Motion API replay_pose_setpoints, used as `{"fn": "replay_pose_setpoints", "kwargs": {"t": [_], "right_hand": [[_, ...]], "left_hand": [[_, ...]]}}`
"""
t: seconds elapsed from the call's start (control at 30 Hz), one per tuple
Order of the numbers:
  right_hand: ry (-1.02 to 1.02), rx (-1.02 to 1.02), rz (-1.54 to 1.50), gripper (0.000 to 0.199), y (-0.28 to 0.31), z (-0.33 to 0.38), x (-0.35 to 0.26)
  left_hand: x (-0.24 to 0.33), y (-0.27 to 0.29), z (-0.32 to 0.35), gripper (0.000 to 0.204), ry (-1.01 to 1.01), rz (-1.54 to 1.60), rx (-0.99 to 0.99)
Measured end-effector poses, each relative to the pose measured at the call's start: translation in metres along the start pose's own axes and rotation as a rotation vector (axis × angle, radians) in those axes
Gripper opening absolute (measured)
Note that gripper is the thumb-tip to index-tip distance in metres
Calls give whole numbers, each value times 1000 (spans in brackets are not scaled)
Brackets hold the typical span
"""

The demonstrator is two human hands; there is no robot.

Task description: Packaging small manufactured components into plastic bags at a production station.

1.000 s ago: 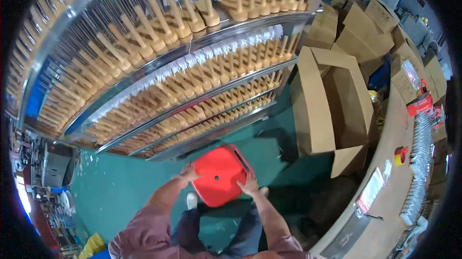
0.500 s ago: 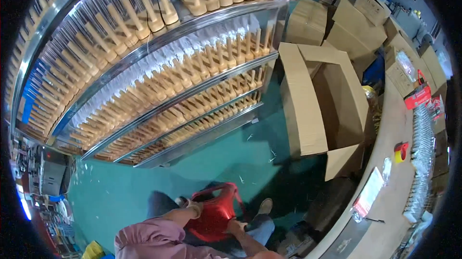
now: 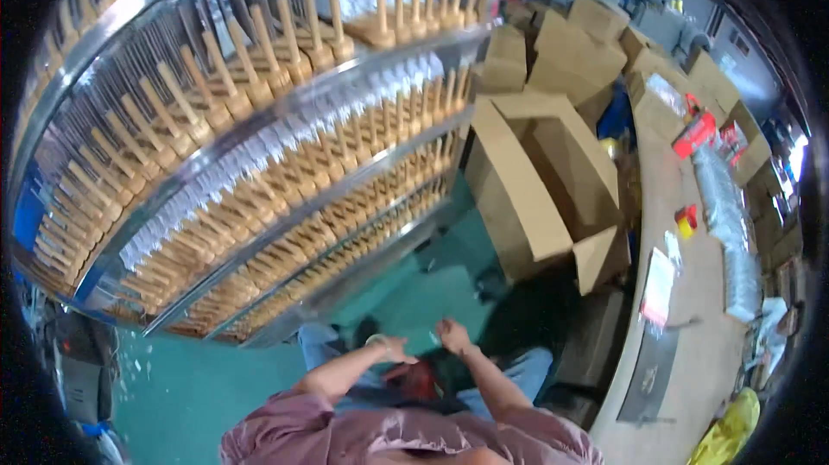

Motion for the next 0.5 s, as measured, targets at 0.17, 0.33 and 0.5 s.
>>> {"fn": "replay_pose_setpoints", "kwargs": {"t": [0.17, 0.33, 0.5], "right_hand": [[-271, -30, 334, 35, -110, 33, 144], [-304, -303, 247, 33, -196, 117, 212], [-347, -429, 156, 32, -114, 39, 217]], "left_hand": [[60, -141, -32, 73, -249, -23, -269], [27, -165, 3, 45, -105, 917, 212], [-73, -150, 42, 46, -63, 734, 178]]}}
Point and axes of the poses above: each hand's wrist, its own z-axis away from the middle knuckle, its own y-axis out of the back of the hand, x = y × z, the point moved 5 cm from there along -z, towards the middle knuckle, and after that the axes turned 1 degree about y, right-handed, at the moved point
